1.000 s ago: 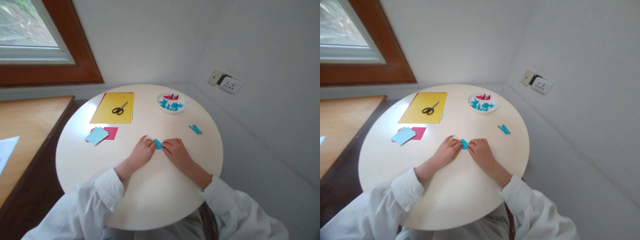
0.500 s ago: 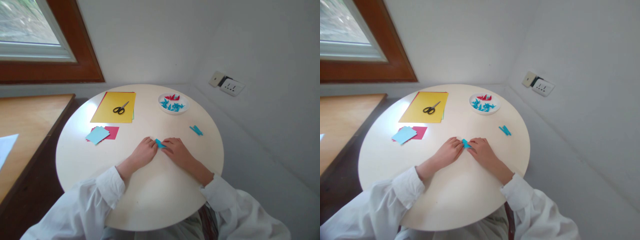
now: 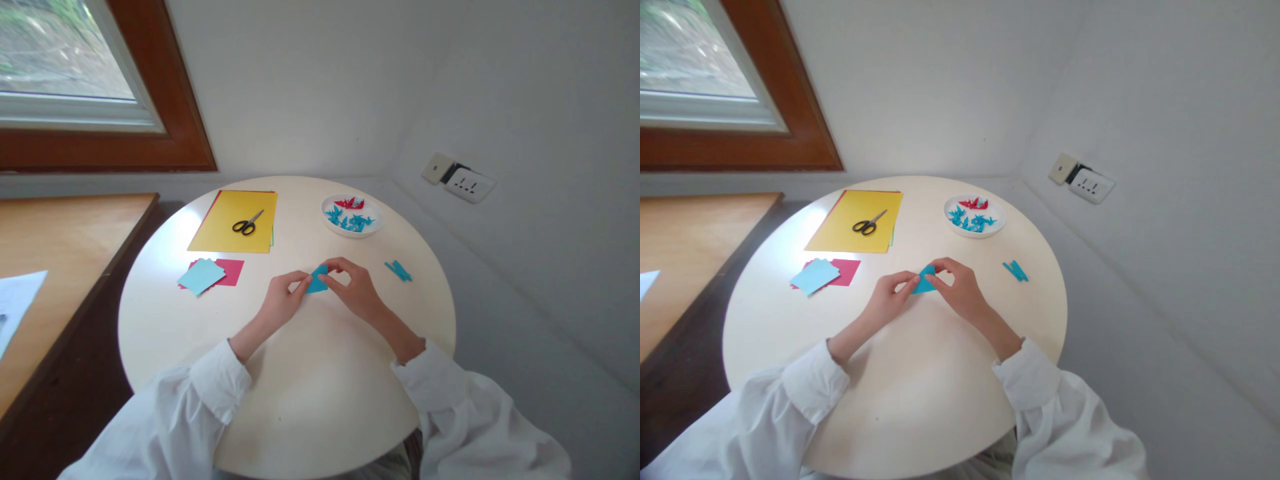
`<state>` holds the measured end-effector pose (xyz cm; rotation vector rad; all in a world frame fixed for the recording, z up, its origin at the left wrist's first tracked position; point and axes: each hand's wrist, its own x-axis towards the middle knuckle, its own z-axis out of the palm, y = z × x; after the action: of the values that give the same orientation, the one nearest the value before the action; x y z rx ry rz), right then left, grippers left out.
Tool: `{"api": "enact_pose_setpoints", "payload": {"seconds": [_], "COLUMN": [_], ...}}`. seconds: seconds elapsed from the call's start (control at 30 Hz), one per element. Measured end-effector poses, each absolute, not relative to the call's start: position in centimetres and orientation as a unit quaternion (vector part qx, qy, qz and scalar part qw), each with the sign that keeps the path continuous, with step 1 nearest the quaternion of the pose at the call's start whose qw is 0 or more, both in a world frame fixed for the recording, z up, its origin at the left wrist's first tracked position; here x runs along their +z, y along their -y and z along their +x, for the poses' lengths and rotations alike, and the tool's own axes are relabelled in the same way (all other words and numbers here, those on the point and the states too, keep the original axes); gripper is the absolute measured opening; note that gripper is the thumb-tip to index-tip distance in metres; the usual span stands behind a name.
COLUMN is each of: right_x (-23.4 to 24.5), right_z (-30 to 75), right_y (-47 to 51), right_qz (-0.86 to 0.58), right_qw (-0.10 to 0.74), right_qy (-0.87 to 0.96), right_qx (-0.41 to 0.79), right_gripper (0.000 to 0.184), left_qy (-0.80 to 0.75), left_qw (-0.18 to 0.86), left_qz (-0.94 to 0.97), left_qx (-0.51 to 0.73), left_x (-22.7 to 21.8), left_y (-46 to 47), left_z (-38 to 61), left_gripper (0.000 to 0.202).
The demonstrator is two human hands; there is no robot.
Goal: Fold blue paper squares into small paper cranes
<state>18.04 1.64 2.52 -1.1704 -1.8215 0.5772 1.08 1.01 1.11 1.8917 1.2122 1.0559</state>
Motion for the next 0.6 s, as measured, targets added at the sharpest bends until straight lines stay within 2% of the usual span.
{"api": "enact_pose_setpoints", "payload": {"seconds": [0.1, 0.2, 0.33, 0.6], "right_x": [2.9, 2.0, 0.6, 0.5], "right_z": [16.6, 15.5, 14.9, 15.3], "right_y": [-2.7, -3.4, -3.5, -2.8], "right_qz": [-0.452, -0.429, -0.440, -0.456], "right_qw": [0.483, 0.474, 0.467, 0.439], "right_qy": [0.647, 0.616, 0.613, 0.630], "right_qx": [0.379, 0.460, 0.462, 0.451], "right_gripper": [0.030, 0.025, 0.020, 0.015], "left_qy": [-0.490, -0.486, -0.466, -0.466], "left_qw": [0.424, 0.478, 0.525, 0.536], "left_qz": [0.599, 0.527, 0.507, 0.512], "left_qx": [0.470, 0.508, 0.500, 0.483], "left_x": [1.9, 2.1, 2.1, 1.4], "left_y": [-1.4, -1.6, -1.6, -2.1], "left_z": [0.5, 0.0, -0.3, -1.0], "left_gripper": [0.030, 0.030, 0.025, 0.018]}}
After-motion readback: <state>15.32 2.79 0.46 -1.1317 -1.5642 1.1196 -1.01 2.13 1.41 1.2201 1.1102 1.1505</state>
